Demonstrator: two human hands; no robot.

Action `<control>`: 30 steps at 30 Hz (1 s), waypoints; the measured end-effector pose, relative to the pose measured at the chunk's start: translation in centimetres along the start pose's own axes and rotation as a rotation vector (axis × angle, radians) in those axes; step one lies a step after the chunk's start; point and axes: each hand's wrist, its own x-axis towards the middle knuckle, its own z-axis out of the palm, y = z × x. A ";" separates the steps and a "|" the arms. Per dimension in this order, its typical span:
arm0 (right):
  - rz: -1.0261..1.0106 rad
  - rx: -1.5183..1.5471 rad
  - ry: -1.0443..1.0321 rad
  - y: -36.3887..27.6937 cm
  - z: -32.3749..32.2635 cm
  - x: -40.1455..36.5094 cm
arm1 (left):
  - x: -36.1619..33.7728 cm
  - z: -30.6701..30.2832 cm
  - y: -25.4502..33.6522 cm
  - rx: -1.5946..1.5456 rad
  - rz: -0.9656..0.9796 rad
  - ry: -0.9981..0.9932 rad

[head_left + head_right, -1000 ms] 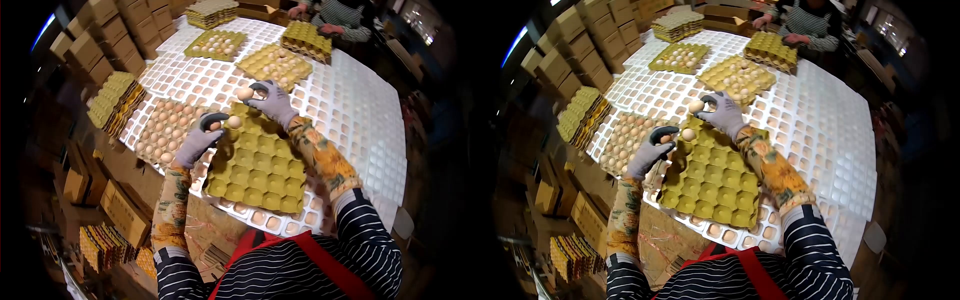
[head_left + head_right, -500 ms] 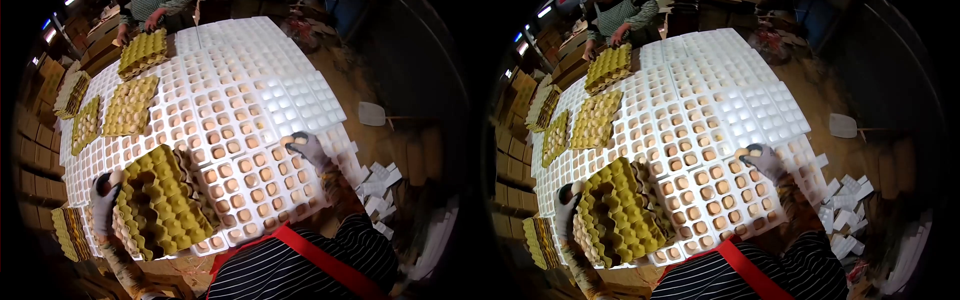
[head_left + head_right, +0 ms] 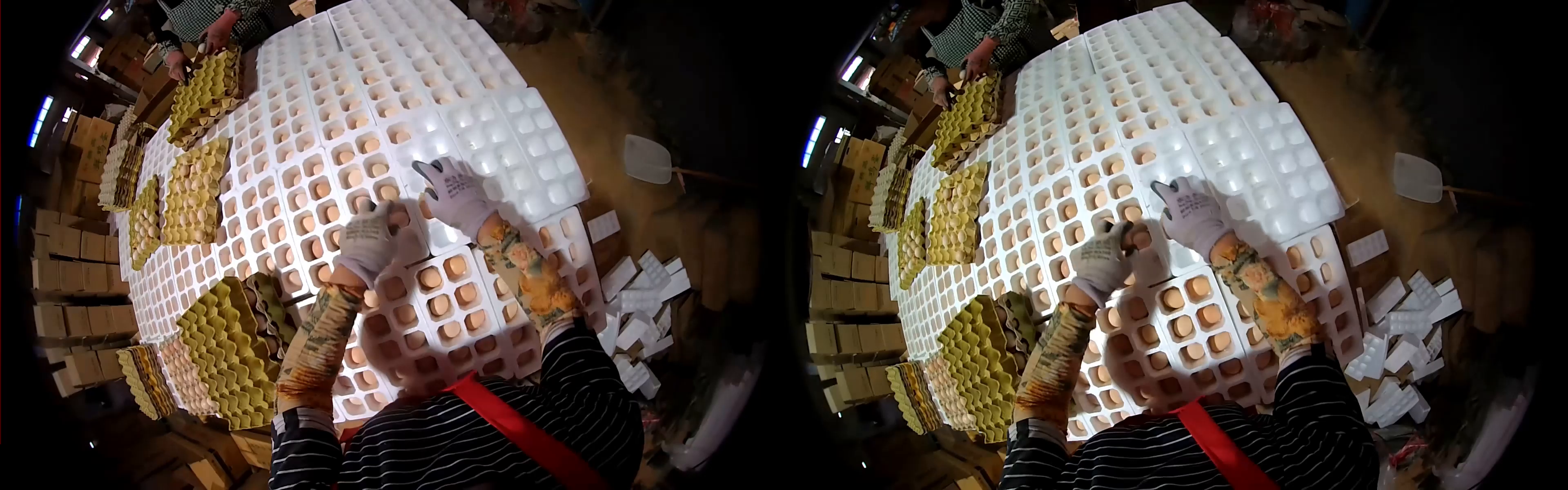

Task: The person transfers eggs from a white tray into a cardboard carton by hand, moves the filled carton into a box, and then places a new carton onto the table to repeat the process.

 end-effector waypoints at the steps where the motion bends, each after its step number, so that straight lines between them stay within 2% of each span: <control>1: 0.003 0.017 -0.005 -0.2 -0.5 1.0 | -0.8 -0.1 1.4 0.119 0.025 -0.051; 3: 0.040 -0.042 -0.200 -0.5 -1.2 2.3 | -1.6 1.5 2.0 0.206 0.092 -0.164; 4: -0.018 -0.077 -0.056 0.3 -0.2 2.1 | -1.7 1.2 2.2 0.192 0.094 -0.279; 5: -0.015 -0.072 -0.058 1.1 0.0 1.6 | -1.7 1.5 1.8 0.195 0.092 -0.284; 6: 0.002 -0.002 -0.032 1.3 -0.2 0.6 | -1.9 2.2 1.0 0.060 0.102 -0.190; 7: 0.017 0.065 -0.007 0.7 -1.0 -0.4 | -1.9 3.0 -0.1 -0.078 0.111 -0.093; 8: -0.041 -0.102 -0.006 -0.1 -1.8 -1.8 | -1.3 4.3 -2.0 -0.407 0.056 -0.013; 9: -0.042 -0.101 -0.015 -0.5 -0.9 -2.9 | -1.3 1.8 -0.7 -0.978 -0.367 -0.200; 10: -0.134 -0.233 0.014 -0.8 0.4 -4.0 | -1.2 3.8 -2.5 -1.002 -0.124 0.018; 11: -0.228 -0.366 0.050 -0.9 1.1 -4.7 | -1.2 6.2 -3.4 -1.029 0.036 0.170; 12: -0.317 -0.280 -0.033 -0.9 0.6 -5.1 | -1.3 6.5 -2.4 -1.040 0.209 0.324; 13: -0.315 -0.286 -0.035 -0.6 0.1 -5.3 | -1.4 6.7 -1.4 -1.030 0.377 0.467; 15: -0.086 0.098 0.224 0.6 -1.0 -6.1 | -2.7 5.8 0.8 -1.773 -0.130 0.108; 16: 0.042 0.300 0.326 1.5 -1.2 -6.8 | -3.2 5.8 2.8 -1.643 -0.192 0.140; 17: 0.099 0.451 0.494 3.4 0.0 -7.5 | -3.0 6.6 4.5 -1.490 -0.032 0.195; 18: 0.221 0.688 0.557 4.2 0.6 -8.4 | -1.6 9.6 4.5 -1.238 0.139 0.257; 19: 0.344 0.927 0.611 4.2 0.7 -9.6 | -1.8 8.9 7.0 -0.993 0.268 0.347; 20: 0.319 0.895 0.688 3.8 0.5 -10.5 | -0.9 9.9 7.1 -0.576 0.429 0.431; 21: 0.281 0.877 0.759 2.8 0.4 -11.0 | 0.0 11.3 7.8 -0.338 0.454 0.418; 22: 0.261 0.657 0.749 2.1 -0.4 -11.8 | 0.7 12.5 7.9 -0.281 0.410 0.301; 23: 0.336 0.441 0.643 0.5 -1.8 -12.3 | 0.5 11.5 8.6 -0.303 0.323 0.233; 24: 0.218 0.330 0.614 3.0 0.4 -12.7 | -0.1 10.6 8.8 -0.289 0.291 0.268; 26: 0.143 0.362 0.474 5.3 2.6 -13.6 | -3.2 6.4 7.7 -0.466 0.376 0.401; 27: 0.187 0.412 0.482 5.1 3.3 -14.0 | -6.0 3.6 6.6 -0.476 0.417 0.436; 28: 0.237 0.638 0.485 4.5 3.9 -14.2 | -9.5 0.1 5.1 -0.505 0.462 0.470; 29: 0.141 0.518 0.432 0.8 1.5 -14.1 | -13.2 -3.0 2.7 -0.421 0.468 0.539; 30: 0.140 0.638 0.373 -0.7 1.5 -13.9 | -17.2 -6.3 -0.3 -0.425 0.438 0.620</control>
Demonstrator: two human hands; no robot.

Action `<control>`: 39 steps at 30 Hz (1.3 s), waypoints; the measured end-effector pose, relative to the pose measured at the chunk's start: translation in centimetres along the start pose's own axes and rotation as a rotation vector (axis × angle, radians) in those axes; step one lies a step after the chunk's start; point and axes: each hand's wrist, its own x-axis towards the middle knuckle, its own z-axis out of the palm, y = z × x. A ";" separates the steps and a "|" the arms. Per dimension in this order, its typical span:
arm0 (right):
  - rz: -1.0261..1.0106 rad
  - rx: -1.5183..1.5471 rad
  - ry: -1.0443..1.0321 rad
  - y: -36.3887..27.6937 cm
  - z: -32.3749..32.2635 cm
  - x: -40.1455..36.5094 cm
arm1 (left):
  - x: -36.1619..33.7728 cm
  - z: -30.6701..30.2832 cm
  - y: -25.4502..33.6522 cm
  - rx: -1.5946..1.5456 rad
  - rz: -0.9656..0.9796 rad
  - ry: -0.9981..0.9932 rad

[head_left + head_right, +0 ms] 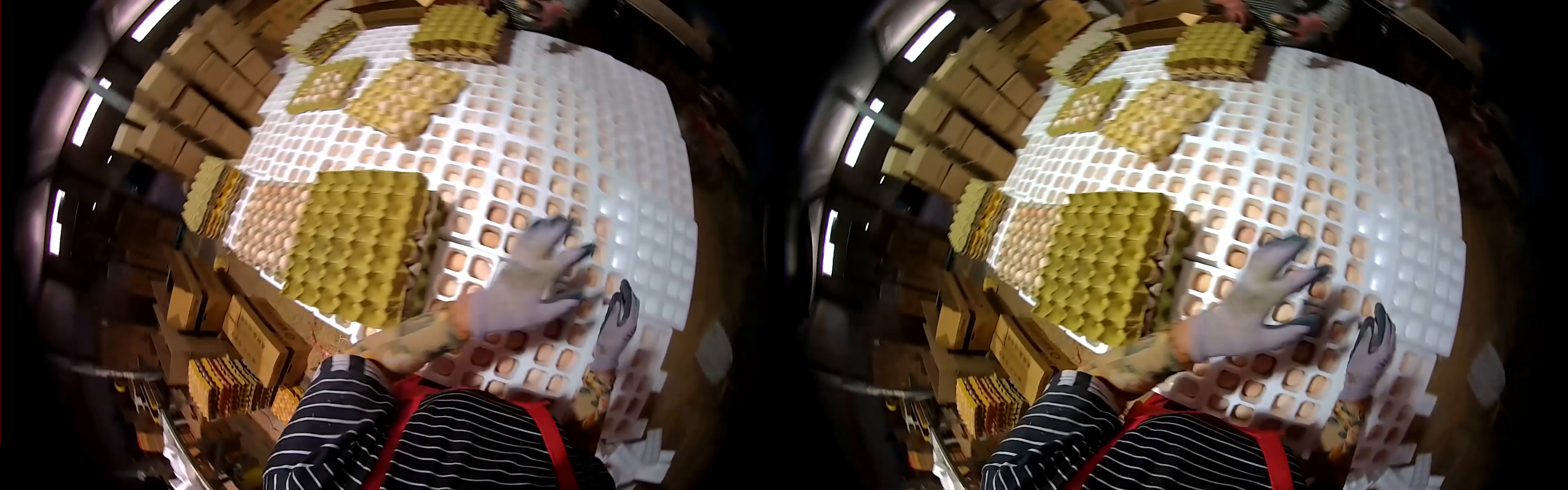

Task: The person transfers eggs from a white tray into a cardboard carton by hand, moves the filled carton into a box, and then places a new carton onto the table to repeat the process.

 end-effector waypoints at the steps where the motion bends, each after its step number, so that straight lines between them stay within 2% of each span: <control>1: -0.003 0.182 -0.056 -1.4 1.0 -0.7 | -1.9 -5.8 -0.6 0.225 -0.001 0.050; 2: -0.038 0.108 -0.155 -3.1 2.0 -1.3 | -5.1 -10.4 -2.6 0.481 -0.088 0.180; 3: -0.070 0.025 -0.247 -5.9 3.3 -2.5 | -8.3 -15.5 -4.0 0.678 -0.310 0.265; 4: -0.107 0.092 -0.301 -8.9 5.4 -4.2 | -12.5 -19.9 -6.0 0.870 -0.595 0.331; 5: -0.250 -0.022 -0.376 -10.3 7.7 -6.1 | -18.1 -24.0 -9.9 1.024 -0.813 0.372; 6: -0.344 -0.240 -0.509 -14.9 9.5 -8.0 | -26.3 -27.3 -14.0 1.123 -0.921 0.140; 7: -0.390 -0.306 -0.657 -16.9 12.0 -9.7 | -29.8 -28.8 -15.4 0.881 -1.014 0.089; 8: -0.453 -0.391 -0.702 -17.0 14.8 -12.7 | -33.2 -30.2 -16.8 0.647 -1.119 0.054; 9: -0.425 -0.349 -0.771 -20.1 16.8 -14.6 | -34.4 -30.8 -16.7 0.076 -1.152 0.196; 10: -0.474 -0.368 -0.806 -21.3 18.5 -16.3 | -35.5 -29.7 -15.9 -0.032 -1.063 0.231; 11: -0.519 -0.385 -0.844 -22.1 19.9 -17.9 | -33.4 -29.8 -12.5 0.155 -1.039 0.215; 12: -0.519 -0.398 -0.851 -23.5 20.8 -18.9 | -33.4 -29.7 -11.9 0.078 -0.998 0.350; 13: -0.492 -0.255 -0.829 -25.2 21.5 -19.6 | -33.9 -30.1 -11.9 0.000 -0.951 0.477; 14: -0.463 -0.115 -0.795 -27.0 22.1 -20.2 | -35.7 -31.1 -14.1 -0.224 -0.945 0.580; 15: -0.460 -0.131 -0.789 -29.0 22.3 -20.6 | -35.2 -32.9 -13.0 -0.276 -0.843 0.681; 18: -0.573 0.111 -0.832 -33.5 23.9 -21.6 | -37.1 -38.9 -12.1 -0.549 -0.812 0.893; 21: -0.468 0.217 -0.904 -36.6 25.4 -21.3 | -39.5 -44.9 -12.3 -0.560 -0.728 0.945; 22: -0.458 0.212 -0.815 -36.2 25.7 -21.2 | -40.9 -46.6 -14.0 -0.280 -0.690 0.939; 24: -0.462 0.123 -0.655 -35.4 25.3 -20.2 | -44.5 -50.8 -16.9 -0.125 -0.699 0.893; 25: -0.452 0.060 -0.596 -34.6 24.8 -19.7 | -46.6 -53.8 -18.2 -0.238 -0.762 0.856; 26: -0.350 0.042 -0.543 -33.4 24.2 -19.3 | -50.2 -57.4 -22.2 -0.275 -0.767 0.860; 27: -0.254 0.089 -0.520 -32.7 23.9 -19.1 | -49.2 -57.9 -22.7 -0.309 -0.779 0.869; 28: -0.288 -0.032 -0.555 -32.2 23.1 -18.8 | -48.7 -57.1 -23.1 0.471 -1.057 0.816; 29: -0.319 -0.152 -0.590 -32.1 22.4 -18.7 | -48.4 -56.7 -23.2 1.283 -1.219 0.665; 30: -0.369 -0.260 -0.684 -31.8 22.3 -18.9 | -46.2 -56.6 -21.3 1.021 -0.947 0.734; 32: -0.523 -0.466 -0.828 -31.2 23.0 -19.9 | -39.1 -51.7 -17.2 0.774 -0.558 0.608; 33: -0.601 -0.643 -0.872 -31.1 23.7 -20.9 | -34.9 -47.0 -13.8 0.470 -0.493 0.547; 34: -0.681 -0.732 -0.808 -30.9 24.8 -21.7 | -34.1 -43.2 -14.5 0.334 -0.375 0.378; 35: -0.762 -0.821 -0.739 -30.7 25.8 -22.5 | -32.6 -39.2 -12.4 0.409 -0.226 0.160; 36: -0.754 -0.830 -0.731 -30.4 26.7 -22.9 | -31.0 -35.7 -10.7 0.403 -0.217 -0.006; 37: -0.724 -0.858 -0.751 -30.3 27.4 -23.1 | -29.8 -32.6 -10.0 0.441 -0.103 -0.121; 39: -0.684 -0.894 -0.759 -30.0 27.4 -22.3 | -30.0 -27.2 -10.3 0.570 -0.091 -0.263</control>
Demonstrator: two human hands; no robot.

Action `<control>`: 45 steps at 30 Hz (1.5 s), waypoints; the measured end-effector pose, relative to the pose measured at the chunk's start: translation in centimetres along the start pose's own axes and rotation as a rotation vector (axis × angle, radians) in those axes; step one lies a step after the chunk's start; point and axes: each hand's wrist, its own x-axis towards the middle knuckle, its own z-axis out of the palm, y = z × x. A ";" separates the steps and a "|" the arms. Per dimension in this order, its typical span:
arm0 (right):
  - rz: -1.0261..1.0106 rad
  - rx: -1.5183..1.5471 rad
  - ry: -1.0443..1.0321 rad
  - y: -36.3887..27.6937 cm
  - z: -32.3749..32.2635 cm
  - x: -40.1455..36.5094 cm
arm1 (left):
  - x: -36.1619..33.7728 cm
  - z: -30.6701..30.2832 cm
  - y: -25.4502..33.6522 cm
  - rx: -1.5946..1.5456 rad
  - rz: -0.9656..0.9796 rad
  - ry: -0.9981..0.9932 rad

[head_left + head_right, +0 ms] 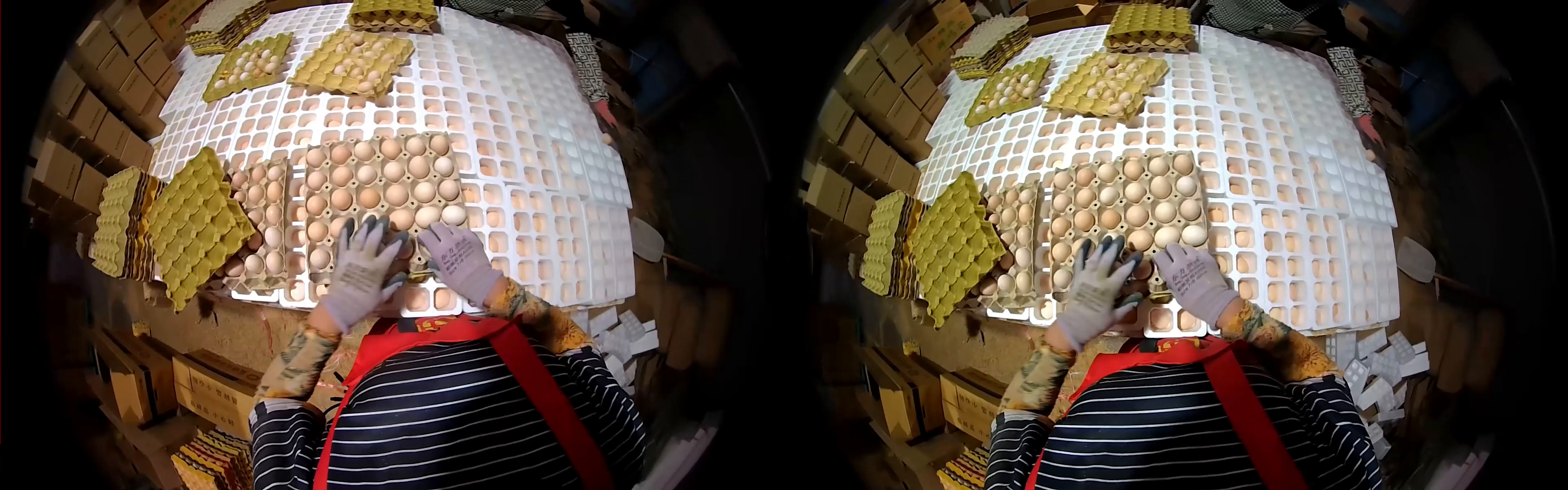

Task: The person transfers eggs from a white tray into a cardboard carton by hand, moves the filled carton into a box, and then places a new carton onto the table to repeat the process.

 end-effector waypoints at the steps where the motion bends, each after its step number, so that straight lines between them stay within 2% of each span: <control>1: 0.015 0.246 -0.006 1.0 -0.3 0.2 | 0.2 1.4 0.2 -0.006 0.015 -0.003; 3: 0.103 0.733 -0.007 3.0 -0.7 -0.3 | 0.7 3.1 0.1 -0.007 0.057 0.123; 4: 0.222 1.386 0.164 3.0 0.1 -0.7 | 1.1 3.4 -0.5 -0.005 0.068 0.127; 6: 0.280 1.948 0.067 6.0 -0.5 -1.4 | 0.9 3.6 -1.4 -0.333 0.024 0.133; 8: 0.328 1.899 0.072 6.6 0.0 -0.6 | 1.0 3.2 -1.7 -0.615 -0.163 0.214; 10: 0.193 0.697 0.094 4.8 -1.5 1.4 | 2.5 3.9 -2.8 -1.353 -0.411 0.418; 11: 0.075 0.322 0.140 3.4 -1.9 2.1 | 3.0 3.3 -3.6 -1.567 -0.431 0.440; 12: 0.080 0.328 0.145 2.6 -0.9 2.9 | 3.8 1.5 -3.9 -1.782 -0.450 0.459; 13: 0.006 0.102 0.090 2.1 0.6 3.8 | 4.2 0.7 -4.2 -2.259 -0.375 0.430; 14: -0.069 -0.125 0.033 2.0 1.7 4.2 | 5.0 0.3 -4.5 -2.222 -0.447 0.491; 15: -0.079 -0.143 -0.044 2.2 1.0 4.5 | 5.3 1.5 -5.9 -1.915 -0.308 0.415; 16: -0.076 -0.143 -0.040 3.1 -0.2 4.8 | 5.9 0.6 -5.5 -1.596 -0.475 0.257; 17: 0.006 0.247 -0.048 4.6 -1.6 4.7 | 6.5 -0.4 -5.1 -1.278 -0.590 0.068; 18: 0.090 0.634 -0.051 6.0 -2.4 4.1 | 6.7 1.7 -4.7 -0.694 -0.442 0.058; 19: 0.174 1.177 0.006 7.1 -2.7 2.6 | 6.9 0.5 -2.5 -0.339 -0.230 0.046; 20: 0.345 1.894 0.013 8.0 -3.0 0.8 | 6.9 -0.7 -0.7 0.011 -0.020 0.034; 21: 0.305 1.925 0.042 8.1 -4.2 -0.4 | 7.1 0.1 -0.7 0.001 -0.023 0.038; 22: 0.268 1.962 0.073 8.3 -4.8 -1.5 | 7.2 1.4 -1.1 0.060 -0.003 -0.071; 23: 0.233 1.955 0.010 9.5 -3.3 -2.2 | 7.4 2.4 -1.6 0.125 0.026 -0.183; 24: 0.327 1.506 -0.025 9.1 -3.5 -2.3 | 8.0 2.7 -2.8 0.129 0.034 -0.183; 26: 0.196 0.622 0.024 7.1 -3.9 -2.5 | 8.3 2.5 -5.9 -0.696 -0.308 -0.218; 27: 0.170 0.317 0.042 5.9 -3.5 -2.5 | 7.9 0.9 -6.2 -1.193 -0.416 -0.098; 28: 0.188 0.071 -0.110 4.8 -3.8 -2.2 | 7.8 0.1 -6.8 -1.673 -0.453 -0.030; 30: 0.159 0.022 -0.182 4.6 -2.4 -1.5 | 8.1 -0.8 -5.7 -1.628 -0.447 0.070; 32: 0.020 0.098 -0.175 6.8 0.5 -1.6 | 9.8 2.9 -8.6 -0.475 0.113 0.112; 34: 0.135 0.233 -0.303 6.7 -4.0 -2.4 | 11.5 0.3 -2.9 0.053 -0.085 -0.122; 36: 0.277 0.524 -0.149 8.3 -3.1 -4.1 | 12.9 2.1 -2.2 0.270 -0.110 -0.203; 38: 0.440 1.076 0.133 10.5 0.0 -6.8 | 14.2 1.7 -2.4 0.228 -0.120 -0.256; 39: 0.542 1.501 0.048 11.8 -1.7 -8.2 | 14.5 1.7 -3.4 0.123 -0.115 -0.284; 40: 0.604 1.622 0.088 13.8 1.0 -9.7 | 14.5 1.5 -4.3 0.022 -0.115 -0.318; 41: 0.638 1.662 0.192 16.0 2.0 -11.8 | 14.4 1.0 -4.6 0.046 -0.168 -0.266; 42: 0.764 1.584 0.153 18.3 0.0 -14.2 | 14.3 0.5 -4.6 0.070 -0.221 -0.211; 43: 0.924 1.348 0.205 20.7 -2.6 -16.4 | 14.3 0.6 -4.6 -0.348 -0.366 -0.098; 44: 1.082 1.313 0.232 23.5 -4.1 -18.0 | 14.8 0.6 -4.0 -0.766 -0.508 0.020; 45: 1.126 1.250 0.390 27.5 -1.6 -19.7 | 16.1 -0.2 -1.7 -0.939 -0.605 0.008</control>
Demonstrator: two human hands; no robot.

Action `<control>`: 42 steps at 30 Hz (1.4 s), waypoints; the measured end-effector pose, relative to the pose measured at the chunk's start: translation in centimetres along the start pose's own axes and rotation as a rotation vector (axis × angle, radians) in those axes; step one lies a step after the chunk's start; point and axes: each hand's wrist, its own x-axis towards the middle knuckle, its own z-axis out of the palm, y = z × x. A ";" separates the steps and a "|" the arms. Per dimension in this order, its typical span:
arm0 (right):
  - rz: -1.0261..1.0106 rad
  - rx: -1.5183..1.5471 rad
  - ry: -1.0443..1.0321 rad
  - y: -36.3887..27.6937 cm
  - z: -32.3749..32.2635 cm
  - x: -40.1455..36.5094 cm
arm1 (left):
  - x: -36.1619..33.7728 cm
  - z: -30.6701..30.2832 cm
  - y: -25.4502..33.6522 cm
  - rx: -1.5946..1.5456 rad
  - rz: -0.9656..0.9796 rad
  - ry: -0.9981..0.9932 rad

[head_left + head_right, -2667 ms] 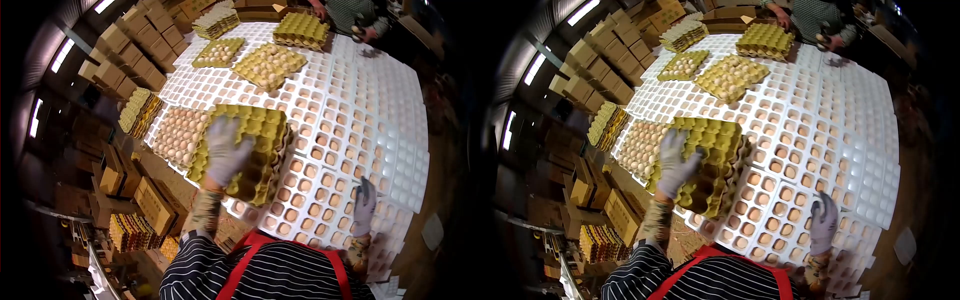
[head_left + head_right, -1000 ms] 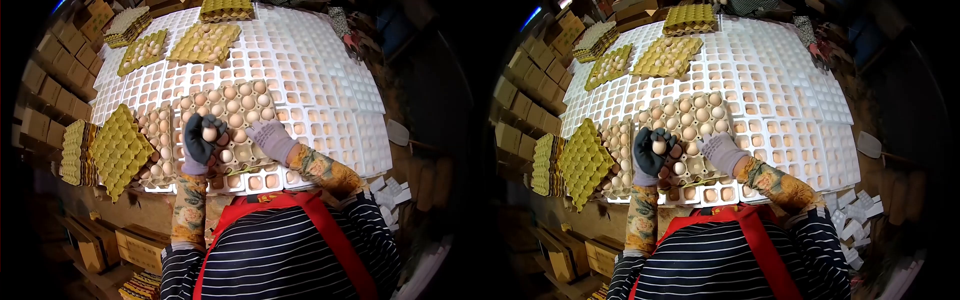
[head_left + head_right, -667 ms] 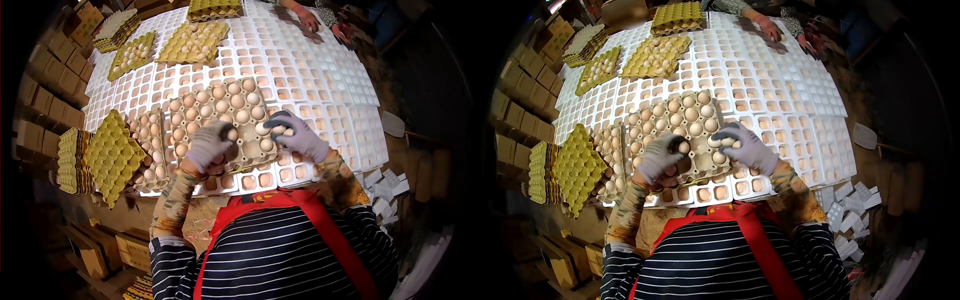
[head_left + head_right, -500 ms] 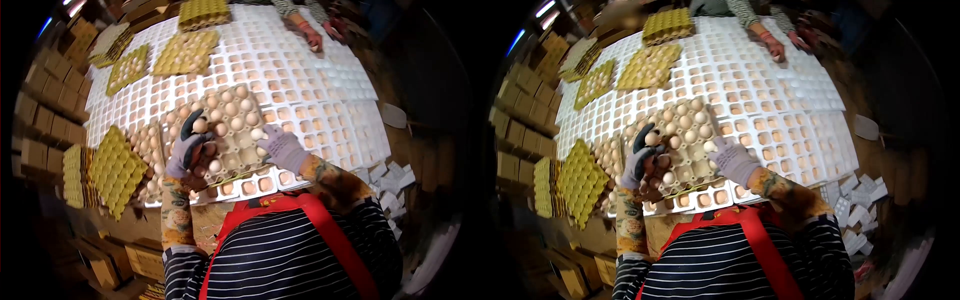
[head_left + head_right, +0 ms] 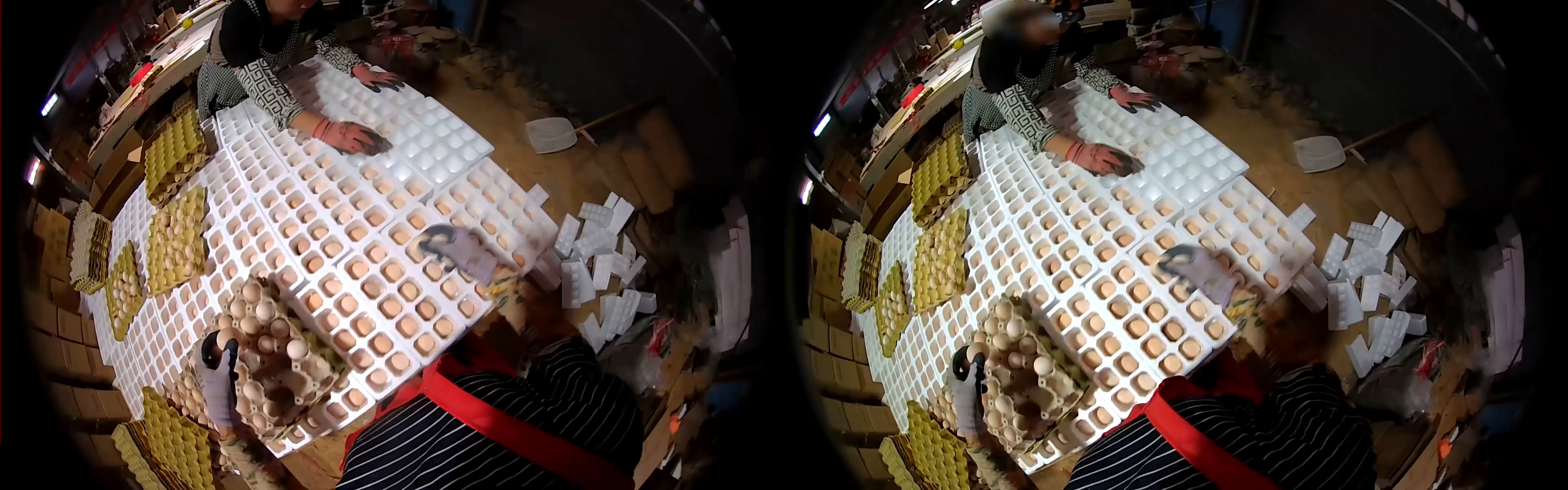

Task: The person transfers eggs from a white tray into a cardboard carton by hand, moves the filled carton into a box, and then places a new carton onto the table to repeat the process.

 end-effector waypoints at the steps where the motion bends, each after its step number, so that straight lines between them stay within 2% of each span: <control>1: -0.063 -0.077 0.115 2.5 -3.0 4.1 | -0.7 3.4 2.8 -0.078 0.023 -0.032; 2: -0.196 -0.218 0.336 5.1 -5.2 8.1 | -1.0 8.2 5.4 -0.033 0.058 -0.054; 3: -0.156 -0.419 0.208 3.0 -7.8 11.0 | -1.1 13.3 7.9 0.012 0.088 -0.073; 5: -0.240 -0.713 0.338 3.8 -10.1 17.4 | 2.1 24.8 9.2 0.168 0.406 -0.178; 6: -0.249 -0.701 0.312 4.0 -10.9 19.8 | 3.8 30.2 11.2 0.363 0.496 -0.184; 8: -0.324 -1.080 0.127 4.5 -11.7 22.9 | 8.0 39.6 13.3 0.443 0.543 -0.160; 9: -0.323 -1.063 0.107 4.2 -11.7 23.6 | 11.0 43.4 12.6 0.501 0.564 -0.146; 11: -0.400 -0.796 0.073 3.0 -11.9 24.9 | 16.1 48.9 11.7 0.732 0.592 -0.121; 12: -0.629 -0.811 0.144 4.3 -11.7 26.7 | 17.5 50.2 11.1 0.745 0.566 -0.117; 13: -0.635 -0.802 0.118 3.5 -11.7 27.3 | 18.9 51.0 10.8 0.889 0.548 -0.193; 14: -0.559 -0.931 0.010 2.5 -11.7 28.0 | 20.4 51.7 10.7 1.035 0.533 -0.268; 15: -0.481 -1.053 -0.088 1.5 -11.6 28.5 | 21.8 52.2 10.9 1.053 0.526 -0.256; 17: -0.510 -1.021 -0.114 1.5 -11.9 29.9 | 24.0 53.0 10.9 0.747 0.454 -0.137; 18: -0.531 -0.933 -0.158 1.5 -12.1 30.7 | 24.5 53.6 11.8 0.838 0.535 -0.174; 19: -0.555 -0.849 -0.190 1.4 -12.5 31.8 | 25.9 54.0 12.1 0.844 0.533 -0.171; 21: -0.568 -0.775 -0.156 1.6 -11.4 34.3 | 28.7 54.3 12.5 1.058 0.670 -0.463; 22: -0.701 -0.648 -0.094 1.8 -10.9 35.5 | 29.5 54.9 13.7 0.682 0.239 -0.281; 23: -0.833 -0.521 -0.034 2.0 -10.6 36.8 | 30.6 54.6 15.1 0.171 -0.154 -0.354; 24: -0.954 -0.874 0.004 2.4 -10.7 38.0 | 32.3 55.0 13.2 0.163 0.329 -0.272; 25: -0.956 -0.868 -0.001 3.1 -11.0 38.5 | 32.7 56.4 12.8 -0.078 0.236 -0.279; 27: -0.977 -0.797 0.214 4.2 -12.3 39.7 | 33.3 59.1 12.4 -0.589 0.066 -0.245; 29: -0.691 -0.877 0.444 3.2 -15.4 38.5 | 32.3 62.1 11.2 0.097 0.570 0.000; 31: -0.341 -1.064 0.695 6.8 -16.0 40.9 | 31.1 63.1 11.2 0.694 0.745 -0.034; 32: -0.273 -1.078 0.662 9.4 -16.0 42.3 | 31.0 64.5 8.5 0.748 0.783 0.148; 33: -0.282 -1.268 0.671 9.0 -15.0 41.5 | 29.5 63.3 9.5 0.630 0.686 0.096; 34: -0.293 -1.202 0.446 9.0 -14.8 41.8 | 26.7 60.7 11.5 0.479 0.652 0.065; 35: -0.384 -1.418 0.493 9.5 -14.0 41.2 | 23.7 58.0 12.5 0.700 0.918 0.106; 36: -0.308 -1.266 0.468 9.3 -13.3 41.5 | 19.4 51.7 11.7 0.564 0.767 0.146; 37: -0.195 -1.273 0.472 7.5 -12.9 40.7 | 17.3 49.7 11.7 0.349 0.714 0.103; 39: -0.341 -1.177 0.580 8.8 -13.7 41.5 | 11.5 40.2 10.8 0.361 0.685 0.149; 40: -0.373 -1.178 0.579 7.4 -12.4 40.9 | 8.3 35.1 9.8 0.455 0.665 0.286; 41: -0.524 -0.974 0.540 5.7 -11.1 39.3 | 5.7 29.5 8.1 0.576 0.663 0.446; 42: -0.657 -0.774 0.497 4.1 -9.9 37.0 | 3.3 24.5 5.7 0.701 0.489 0.591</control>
